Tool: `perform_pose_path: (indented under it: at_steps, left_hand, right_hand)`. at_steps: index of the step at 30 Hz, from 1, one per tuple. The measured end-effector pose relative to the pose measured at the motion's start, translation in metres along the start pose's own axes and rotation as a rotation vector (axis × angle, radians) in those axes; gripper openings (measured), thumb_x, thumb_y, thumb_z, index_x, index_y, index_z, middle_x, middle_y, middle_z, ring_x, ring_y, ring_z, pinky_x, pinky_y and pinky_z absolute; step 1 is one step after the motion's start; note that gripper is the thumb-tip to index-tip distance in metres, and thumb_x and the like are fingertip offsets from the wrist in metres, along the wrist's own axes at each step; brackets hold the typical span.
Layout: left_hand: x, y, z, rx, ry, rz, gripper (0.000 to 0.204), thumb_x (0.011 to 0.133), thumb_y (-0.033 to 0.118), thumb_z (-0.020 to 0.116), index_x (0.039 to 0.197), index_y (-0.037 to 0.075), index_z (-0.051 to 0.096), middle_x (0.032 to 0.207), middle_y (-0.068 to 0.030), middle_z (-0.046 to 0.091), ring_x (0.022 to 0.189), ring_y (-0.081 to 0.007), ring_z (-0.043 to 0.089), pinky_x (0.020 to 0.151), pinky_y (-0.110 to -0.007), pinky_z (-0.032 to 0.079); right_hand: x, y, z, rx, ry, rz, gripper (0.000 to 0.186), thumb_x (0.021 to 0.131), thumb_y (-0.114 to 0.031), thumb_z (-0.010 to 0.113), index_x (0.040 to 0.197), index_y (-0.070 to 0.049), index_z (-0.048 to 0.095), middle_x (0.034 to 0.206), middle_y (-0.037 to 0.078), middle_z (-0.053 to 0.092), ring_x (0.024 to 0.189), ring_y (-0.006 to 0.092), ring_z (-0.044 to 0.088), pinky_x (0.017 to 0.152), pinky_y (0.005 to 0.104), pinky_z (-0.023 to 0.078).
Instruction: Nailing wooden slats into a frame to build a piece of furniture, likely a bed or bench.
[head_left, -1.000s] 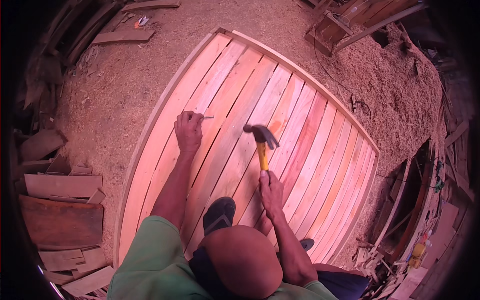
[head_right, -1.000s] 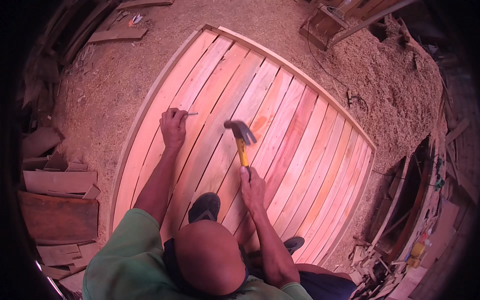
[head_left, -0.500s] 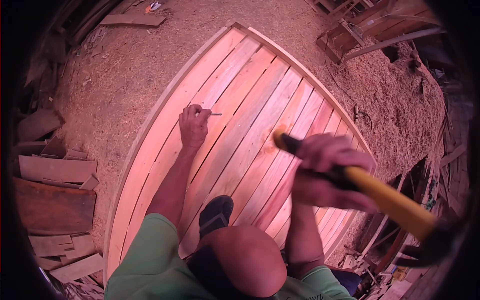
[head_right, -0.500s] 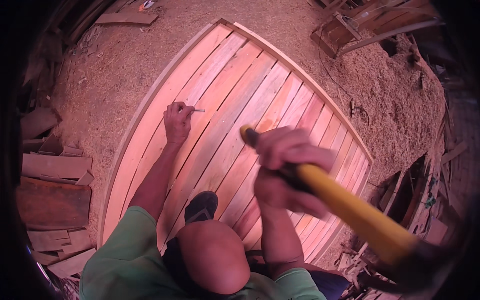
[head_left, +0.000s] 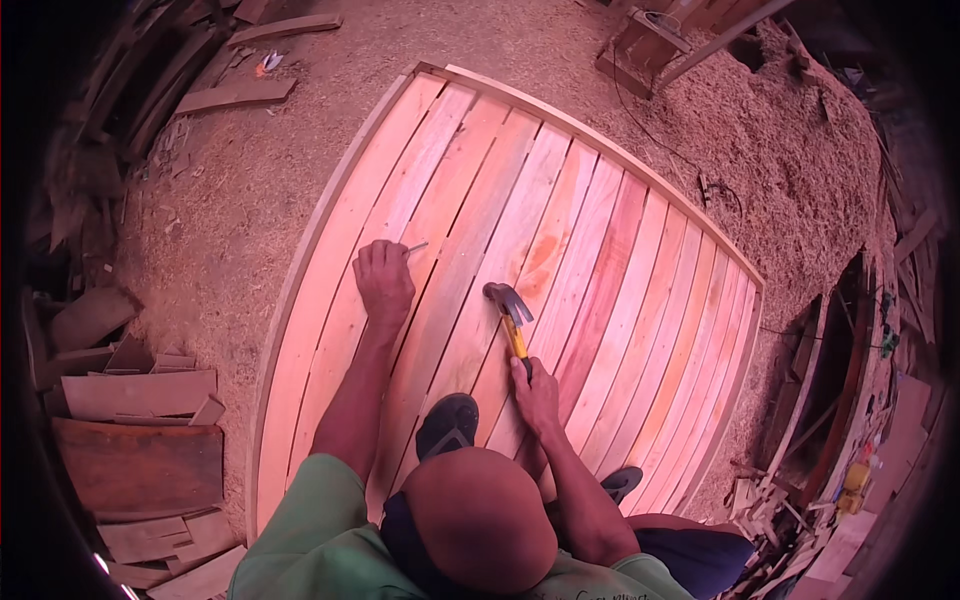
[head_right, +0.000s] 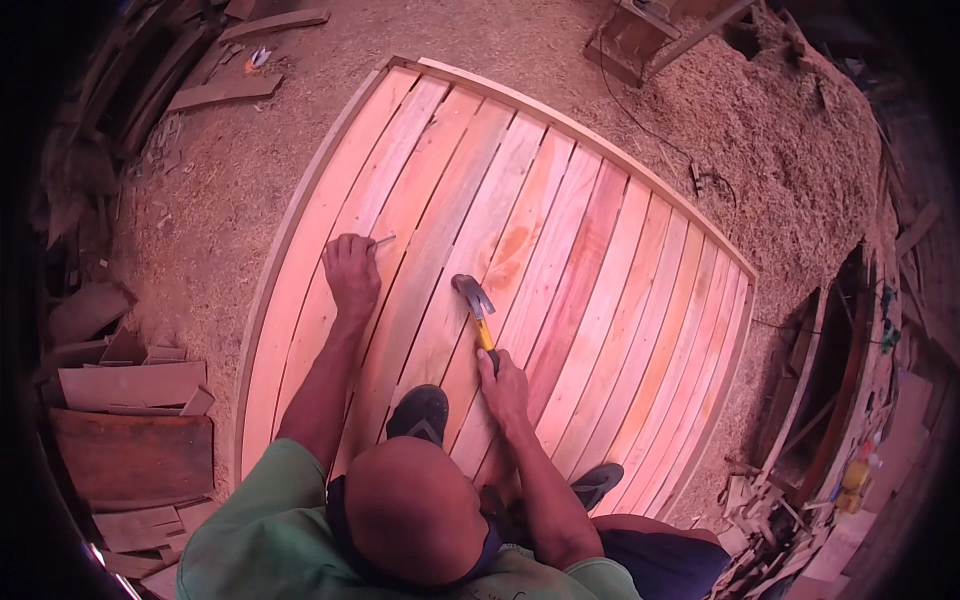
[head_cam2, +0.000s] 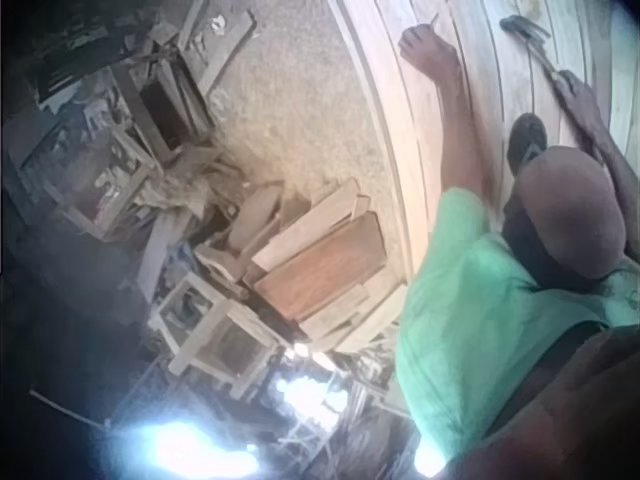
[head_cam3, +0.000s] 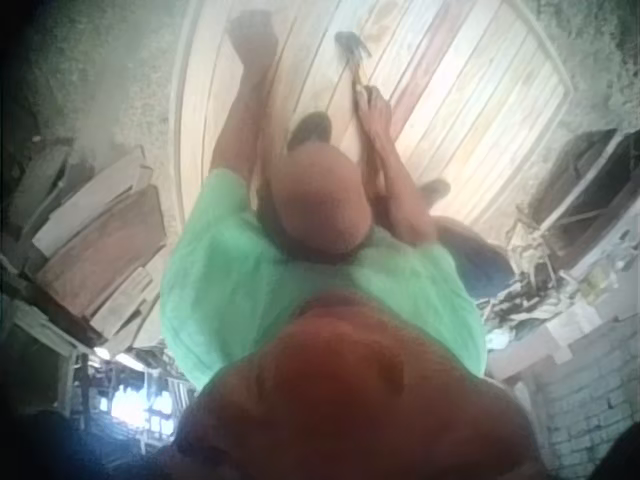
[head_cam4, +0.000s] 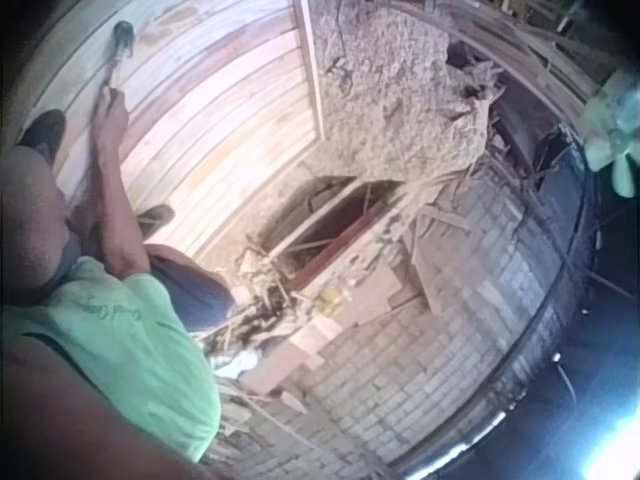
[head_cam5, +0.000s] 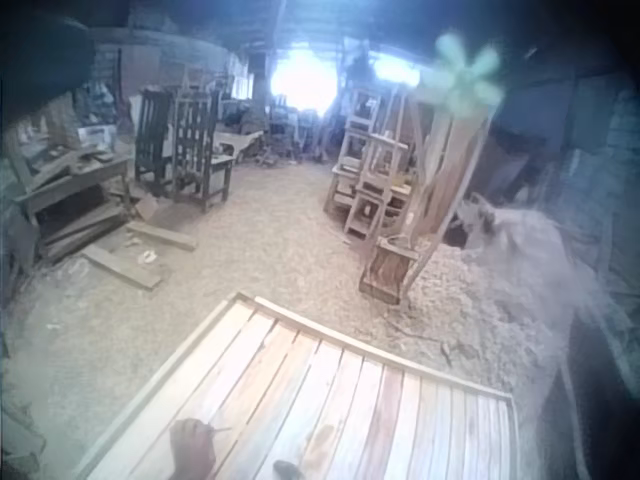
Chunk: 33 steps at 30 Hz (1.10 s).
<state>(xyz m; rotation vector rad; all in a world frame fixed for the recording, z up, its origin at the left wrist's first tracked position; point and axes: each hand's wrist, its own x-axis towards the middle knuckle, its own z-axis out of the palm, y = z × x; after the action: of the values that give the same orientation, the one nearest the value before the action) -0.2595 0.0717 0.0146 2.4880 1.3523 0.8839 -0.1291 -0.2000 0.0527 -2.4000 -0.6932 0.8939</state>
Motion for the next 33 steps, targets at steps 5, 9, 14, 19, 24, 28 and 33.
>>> perform_pose_path:
  at_steps: [5,9,14,19,24,28,33]
  left_hand:
    - [-0.023,0.012,0.001,-0.112,-0.026,-0.028,0.01,0.086,0.01,0.068,0.095,0.014,0.067,0.098,-0.0046,0.058,0.097,-0.0264,0.055,0.082,-0.041,0.042]
    - [-0.004,0.007,0.011,-0.162,-0.01,-0.012,0.007,0.087,0.012,0.069,0.094,0.013,0.07,0.095,-0.005,0.059,0.094,-0.0257,0.056,0.081,-0.04,0.042]
    - [0.001,0.016,0.023,-0.207,-0.068,0.003,0.006,0.087,0.015,0.071,0.093,0.014,0.071,0.095,-0.0023,0.06,0.095,-0.0234,0.055,0.082,-0.04,0.041]
    - [-0.001,0.019,0.021,-0.165,-0.095,0.006,0.008,0.086,0.018,0.073,0.093,0.016,0.073,0.095,-0.0004,0.06,0.096,-0.0222,0.055,0.083,-0.039,0.04]
    - [-0.001,0.021,0.019,-0.155,-0.115,0.013,0.01,0.085,0.018,0.074,0.095,0.017,0.074,0.095,-0.0003,0.059,0.097,-0.0221,0.055,0.083,-0.038,0.04]
    - [-0.004,0.018,0.022,-0.154,-0.128,0.006,0.01,0.085,0.018,0.074,0.095,0.018,0.074,0.096,-0.0009,0.059,0.097,-0.0223,0.055,0.083,-0.038,0.04]
    - [0.002,0.016,0.018,-0.168,-0.101,0.033,0.011,0.084,0.015,0.073,0.095,0.016,0.073,0.096,-0.0023,0.059,0.097,-0.0235,0.055,0.083,-0.039,0.041]
  right_hand:
    - [-0.005,-0.002,-0.003,0.08,0.052,0.021,0.054,0.101,-0.051,0.049,0.092,0.0,0.062,0.072,0.025,0.063,0.071,0.045,0.064,0.067,0.0508,0.047]
    - [0.001,-0.027,-0.017,0.163,0.068,0.007,0.054,0.102,-0.051,0.049,0.09,0.0,0.06,0.065,0.02,0.06,0.063,0.036,0.064,0.062,0.0463,0.047]
    - [0.007,-0.099,-0.089,0.643,0.261,-0.316,0.055,0.102,-0.057,0.047,0.085,-0.006,0.058,0.059,0.004,0.05,0.047,0.0142,0.05,0.045,0.0299,0.042]
    - [-0.004,-0.184,-0.177,1.059,0.36,-0.724,0.072,0.092,-0.076,0.043,0.093,-0.005,0.053,0.062,0.004,0.05,0.047,0.0151,0.048,0.042,0.0288,0.044]
    - [-0.012,-0.23,-0.226,1.063,0.378,-1.168,0.078,0.09,-0.082,0.036,0.095,-0.005,0.053,0.066,0.004,0.046,0.05,0.0148,0.046,0.045,0.0304,0.044]
    - [0.009,-0.209,-0.17,1.151,0.314,-1.228,0.083,0.085,-0.087,0.032,0.097,-0.006,0.05,0.068,0.005,0.049,0.054,0.0187,0.049,0.051,0.0346,0.046]
    - [0.036,-0.033,-0.002,0.129,-0.008,-0.195,0.047,0.102,-0.043,0.051,0.095,0.002,0.062,0.075,0.028,0.064,0.074,0.0443,0.066,0.064,0.0506,0.048]
